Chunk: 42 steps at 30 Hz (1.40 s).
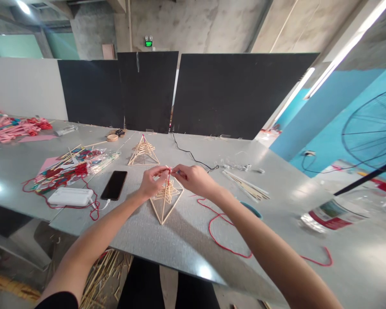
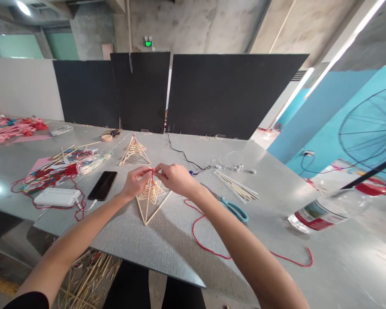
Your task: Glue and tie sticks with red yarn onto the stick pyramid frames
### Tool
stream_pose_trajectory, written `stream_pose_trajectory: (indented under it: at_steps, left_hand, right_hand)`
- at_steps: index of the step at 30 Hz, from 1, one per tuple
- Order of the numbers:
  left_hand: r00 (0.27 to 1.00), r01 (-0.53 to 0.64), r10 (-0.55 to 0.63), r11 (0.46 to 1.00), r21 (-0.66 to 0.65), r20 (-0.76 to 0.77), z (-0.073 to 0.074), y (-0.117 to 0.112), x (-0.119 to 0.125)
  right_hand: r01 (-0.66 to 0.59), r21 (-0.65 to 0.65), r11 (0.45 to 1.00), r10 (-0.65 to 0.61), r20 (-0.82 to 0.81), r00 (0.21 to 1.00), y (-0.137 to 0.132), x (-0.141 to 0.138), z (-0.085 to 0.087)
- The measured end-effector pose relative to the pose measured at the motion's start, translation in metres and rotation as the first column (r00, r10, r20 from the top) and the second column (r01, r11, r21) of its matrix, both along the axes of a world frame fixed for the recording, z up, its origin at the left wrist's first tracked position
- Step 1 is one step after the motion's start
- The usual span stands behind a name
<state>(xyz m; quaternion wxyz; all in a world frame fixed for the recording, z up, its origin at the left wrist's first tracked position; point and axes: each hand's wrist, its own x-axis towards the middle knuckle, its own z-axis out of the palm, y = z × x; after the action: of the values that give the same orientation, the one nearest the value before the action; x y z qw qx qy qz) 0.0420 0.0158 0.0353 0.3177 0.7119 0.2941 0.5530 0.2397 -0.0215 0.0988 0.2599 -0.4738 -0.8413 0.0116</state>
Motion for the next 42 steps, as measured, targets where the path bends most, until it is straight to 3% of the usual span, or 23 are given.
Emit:
stream_pose_trajectory:
  at_steps: [6, 13, 17, 20, 23, 26, 29, 32, 36, 39, 42]
  left_hand:
    - [0.999, -0.022, 0.023, 0.999, -0.037, 0.032, 0.004, -0.001, 0.002]
    - [0.998, -0.037, 0.036, 0.999, 0.004, 0.051, 0.000, 0.005, 0.003]
    - [0.997, -0.050, 0.049, 0.999, 0.007, 0.051, 0.002, 0.003, 0.003]
    - [0.997, -0.048, 0.048, 0.999, -0.007, 0.054, 0.006, -0.001, 0.004]
    - [0.996, -0.065, 0.065, 0.998, 0.003, 0.053, 0.007, -0.004, 0.005]
    - [0.995, -0.081, 0.082, 0.997, -0.011, 0.061, 0.005, -0.003, 0.007]
    - [0.995, -0.076, 0.078, 0.997, -0.034, 0.068, 0.003, -0.002, 0.008]
    - [0.995, -0.068, 0.071, 0.997, -0.047, 0.067, 0.002, -0.001, 0.008]
    - [0.996, -0.056, 0.060, 0.996, -0.068, 0.067, 0.002, -0.001, 0.006]
    - [0.994, -0.069, 0.076, 0.994, -0.089, 0.080, 0.002, 0.000, 0.006]
    - [0.989, -0.093, 0.103, 0.990, -0.101, 0.103, 0.001, 0.001, 0.006]
  right_hand:
    - [0.081, 0.091, 0.993, -0.064, -0.177, 0.982, 0.001, -0.005, -0.038]
    - [0.137, 0.093, 0.986, -0.088, -0.407, 0.909, 0.001, -0.018, -0.039]
    - [0.130, -0.026, 0.991, -0.129, -0.417, 0.900, -0.001, -0.014, -0.030]
    - [0.001, -0.215, 0.977, -0.095, -0.428, 0.899, 0.001, -0.008, -0.027]
    - [-0.153, -0.357, 0.922, -0.047, -0.492, 0.869, 0.004, -0.004, -0.030]
    - [-0.155, -0.269, 0.951, 0.006, -0.484, 0.875, 0.006, -0.002, -0.033]
    - [-0.030, -0.097, 0.995, -0.004, -0.334, 0.943, 0.006, -0.001, -0.034]
    - [0.141, 0.017, 0.990, -0.136, -0.181, 0.974, 0.003, -0.002, -0.031]
    - [0.303, 0.107, 0.947, -0.288, -0.134, 0.948, 0.001, -0.007, -0.027]
    - [0.318, 0.126, 0.940, -0.297, -0.159, 0.942, 0.001, -0.008, -0.021]
    - [0.224, 0.097, 0.970, -0.202, -0.201, 0.959, 0.000, -0.006, -0.010]
